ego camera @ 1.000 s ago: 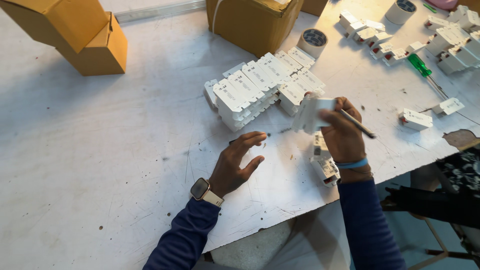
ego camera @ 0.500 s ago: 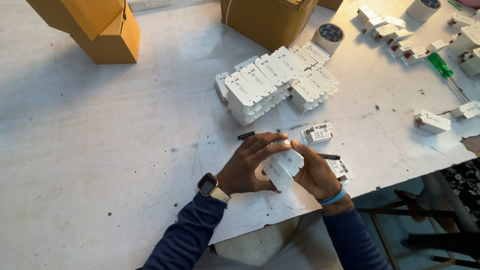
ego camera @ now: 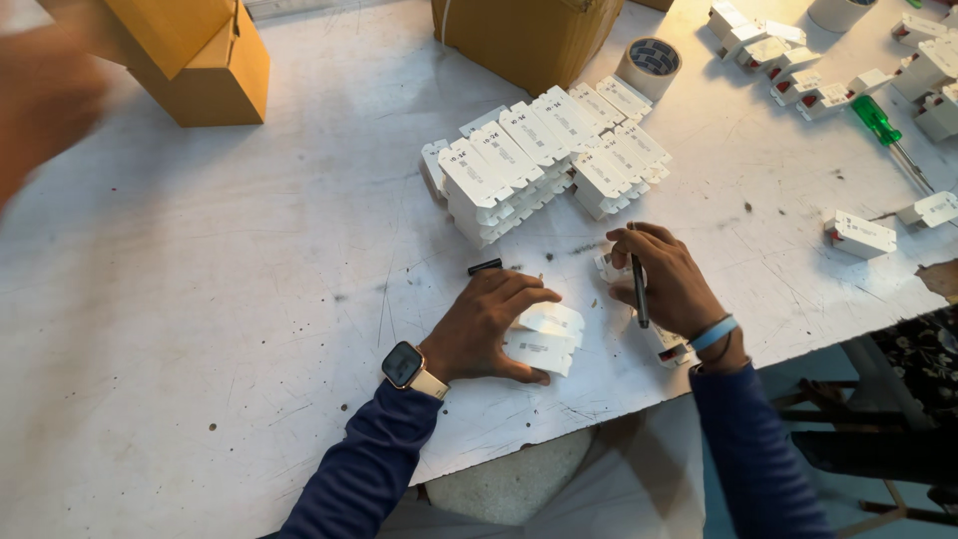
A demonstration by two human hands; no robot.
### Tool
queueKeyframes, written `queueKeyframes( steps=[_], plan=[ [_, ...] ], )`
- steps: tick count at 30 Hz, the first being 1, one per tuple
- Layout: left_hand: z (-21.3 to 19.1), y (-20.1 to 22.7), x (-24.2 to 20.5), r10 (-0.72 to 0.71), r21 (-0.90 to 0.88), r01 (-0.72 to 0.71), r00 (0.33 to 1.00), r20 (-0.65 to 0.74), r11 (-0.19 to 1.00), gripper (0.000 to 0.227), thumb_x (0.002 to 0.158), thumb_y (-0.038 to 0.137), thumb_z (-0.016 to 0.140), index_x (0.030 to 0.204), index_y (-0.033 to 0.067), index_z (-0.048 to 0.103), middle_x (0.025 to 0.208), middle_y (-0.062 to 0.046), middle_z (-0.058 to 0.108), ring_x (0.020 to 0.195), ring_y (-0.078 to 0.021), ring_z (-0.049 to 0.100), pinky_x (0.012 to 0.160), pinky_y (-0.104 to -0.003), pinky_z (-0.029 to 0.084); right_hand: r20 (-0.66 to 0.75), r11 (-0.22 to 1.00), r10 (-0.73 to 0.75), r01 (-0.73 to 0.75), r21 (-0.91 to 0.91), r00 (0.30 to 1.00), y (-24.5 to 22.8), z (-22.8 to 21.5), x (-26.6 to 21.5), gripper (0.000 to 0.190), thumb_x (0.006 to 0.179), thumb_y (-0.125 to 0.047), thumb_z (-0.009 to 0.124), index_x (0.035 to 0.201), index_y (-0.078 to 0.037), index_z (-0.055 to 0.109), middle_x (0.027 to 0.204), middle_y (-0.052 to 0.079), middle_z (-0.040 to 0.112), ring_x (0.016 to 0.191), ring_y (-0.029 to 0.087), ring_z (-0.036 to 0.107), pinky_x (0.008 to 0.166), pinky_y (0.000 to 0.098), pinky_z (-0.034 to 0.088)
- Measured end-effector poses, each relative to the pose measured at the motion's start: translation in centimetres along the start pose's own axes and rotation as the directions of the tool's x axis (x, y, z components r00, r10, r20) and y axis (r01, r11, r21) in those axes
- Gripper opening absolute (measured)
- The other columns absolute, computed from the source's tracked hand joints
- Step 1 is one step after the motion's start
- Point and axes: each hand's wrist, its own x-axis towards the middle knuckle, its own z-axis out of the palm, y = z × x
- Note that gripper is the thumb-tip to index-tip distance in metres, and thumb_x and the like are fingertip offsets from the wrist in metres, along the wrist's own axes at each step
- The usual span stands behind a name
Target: The person repeatedly picks up small white plastic electrical components from a table, writes on them with a black marker, and places them into a cardboard box. Another person is visible in the background performing a similar task.
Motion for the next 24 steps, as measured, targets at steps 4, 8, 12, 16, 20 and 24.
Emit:
queueKeyframes(
  steps=[4, 8, 12, 16, 20, 24],
  plan=[
    [0.1, -0.3, -0.2, -0.049, -0.077, 0.055, 0.995, 0.084, 0.995, 0.112, 0.054, 0.054, 0.097, 0.148, 0.0123, 0.05, 0.137, -0.009, 0.059, 0.134, -0.032, 0.05, 0.118, -0.046, 0.039, 0.122, 0.978, 0.204, -0.209, 0.024, 0.971, 1.0, -0.6, 0.2, 0.046, 0.069, -0.011, 0.09, 0.109, -0.007, 0.067, 0.086, 0.006, 0.068, 0.088, 0.023, 0.068, 0.089, 0.0397, 0.053],
    [0.1, -0.7, -0.3, -0.054, -0.125, 0.066, 0.994, 0.094, 0.99, 0.13, 0.051, 0.047, 0.098, 0.156, 0.0098, 0.033, 0.147, -0.015, 0.051, 0.141, -0.0386, 0.045, 0.12, -0.049, 0.035, -0.176, 0.913, 0.159, -0.077, 0.4, 0.972, -0.8, 0.0, -1.2, 0.047, 0.077, -0.003, 0.086, 0.096, -0.01, 0.044, 0.116, 0.008, 0.07, 0.105, 0.018, 0.067, 0.093, 0.0329, 0.057],
    [0.0, -0.8, -0.5, -0.17, -0.178, 0.203, 0.968, 0.182, 0.963, 0.145, 0.05, 0.046, 0.098, 0.164, 0.0096, 0.015, 0.151, -0.019, 0.044, 0.141, -0.0393, 0.044, 0.121, -0.049, 0.036, -0.101, 0.702, 0.318, -0.163, 0.693, 0.943, -3.3, 2.8, -2.1, 0.044, 0.078, 0.005, 0.076, 0.102, -0.011, 0.043, 0.125, 0.013, 0.061, 0.114, 0.017, 0.063, 0.092, 0.0324, 0.06],
    [0.3, -0.8, -0.4, -0.141, -0.192, 0.161, 0.983, 0.115, 0.968, 0.151, 0.05, 0.046, 0.1, 0.163, 0.0073, 0.008, 0.164, -0.023, 0.027, 0.151, -0.0418, 0.03, 0.123, -0.051, 0.031, -0.015, 0.812, 0.234, -0.186, 0.553, 0.972, -3.9, 3.3, -2.8, 0.043, 0.073, 0.002, 0.073, 0.106, -0.008, 0.047, 0.127, 0.018, 0.066, 0.113, 0.022, 0.065, 0.097, 0.0362, 0.055],
    [0.3, -1.0, -0.5, -0.113, -0.169, 0.137, 0.983, 0.145, 0.976, 0.147, 0.048, 0.047, 0.099, 0.162, 0.0098, 0.014, 0.169, -0.022, 0.019, 0.154, -0.0394, 0.027, 0.124, -0.05, 0.029, 0.116, 0.876, 0.158, -0.193, 0.441, 0.981, -3.5, 1.8, -2.4, 0.039, 0.073, -0.003, 0.071, 0.106, -0.006, 0.05, 0.126, 0.017, 0.07, 0.105, 0.025, 0.067, 0.099, 0.0389, 0.053],
    [0.3, -1.1, -0.6, -0.108, -0.178, 0.138, 0.98, 0.167, 0.974, 0.144, 0.053, 0.049, 0.097, 0.164, 0.0088, 0.015, 0.171, -0.02, 0.02, 0.156, -0.038, 0.028, 0.126, -0.049, 0.028, 0.151, 0.877, 0.172, -0.221, 0.427, 0.973, -4.7, 1.2, -2.1, 0.039, 0.08, -0.012, 0.08, 0.105, -0.004, 0.051, 0.132, 0.022, 0.064, 0.121, 0.029, 0.063, 0.098, 0.0393, 0.05]
  ],
)
